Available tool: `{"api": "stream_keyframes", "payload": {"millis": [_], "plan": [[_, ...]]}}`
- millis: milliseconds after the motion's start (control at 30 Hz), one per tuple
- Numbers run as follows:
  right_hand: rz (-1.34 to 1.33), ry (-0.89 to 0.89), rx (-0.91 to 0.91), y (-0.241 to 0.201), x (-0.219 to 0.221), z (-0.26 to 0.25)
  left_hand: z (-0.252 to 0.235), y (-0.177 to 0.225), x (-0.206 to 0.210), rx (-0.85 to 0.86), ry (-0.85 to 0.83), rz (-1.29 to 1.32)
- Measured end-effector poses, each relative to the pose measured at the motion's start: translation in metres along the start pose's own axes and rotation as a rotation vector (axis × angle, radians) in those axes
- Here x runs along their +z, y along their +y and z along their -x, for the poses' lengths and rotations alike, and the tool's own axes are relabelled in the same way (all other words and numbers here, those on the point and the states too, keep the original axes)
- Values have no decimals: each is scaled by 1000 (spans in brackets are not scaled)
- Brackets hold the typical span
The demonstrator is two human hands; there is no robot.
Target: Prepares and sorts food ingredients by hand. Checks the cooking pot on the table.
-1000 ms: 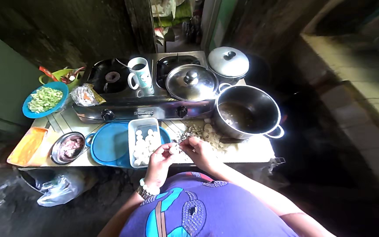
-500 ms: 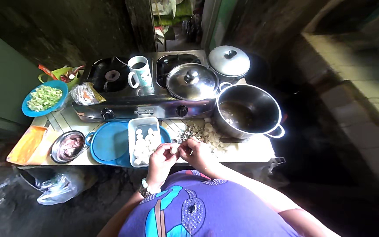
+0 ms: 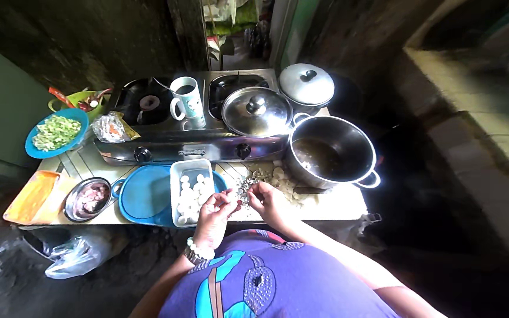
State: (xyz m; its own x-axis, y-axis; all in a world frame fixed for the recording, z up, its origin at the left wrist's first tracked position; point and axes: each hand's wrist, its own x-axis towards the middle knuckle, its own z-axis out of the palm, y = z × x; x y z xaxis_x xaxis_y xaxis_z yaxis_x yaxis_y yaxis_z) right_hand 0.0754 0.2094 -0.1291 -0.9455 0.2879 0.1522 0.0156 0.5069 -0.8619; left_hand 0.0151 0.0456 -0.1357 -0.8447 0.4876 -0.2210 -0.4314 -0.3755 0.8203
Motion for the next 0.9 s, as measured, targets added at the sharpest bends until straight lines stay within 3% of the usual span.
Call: {"api": "stream_keyframes", "payload": {"millis": [233,333,367,467,667,900], "plan": [[-36,139,-104,6,-2,3,-7,7,7,-47,127,78],[88,167,-148,15,-5,-4,-8,8,10,-25,153,8],[184,121,-116,22,-7,-10,-8,8,10,-16,152,-21],[379,-263,158,32,-17,-28,-5,4,9,32,127,-108],[23,-44,-233,7,0,-14,-3,-4,3,184,42,-256],[92,22,-286,2,10,-9,0,-8,0,249,38,-329]]}}
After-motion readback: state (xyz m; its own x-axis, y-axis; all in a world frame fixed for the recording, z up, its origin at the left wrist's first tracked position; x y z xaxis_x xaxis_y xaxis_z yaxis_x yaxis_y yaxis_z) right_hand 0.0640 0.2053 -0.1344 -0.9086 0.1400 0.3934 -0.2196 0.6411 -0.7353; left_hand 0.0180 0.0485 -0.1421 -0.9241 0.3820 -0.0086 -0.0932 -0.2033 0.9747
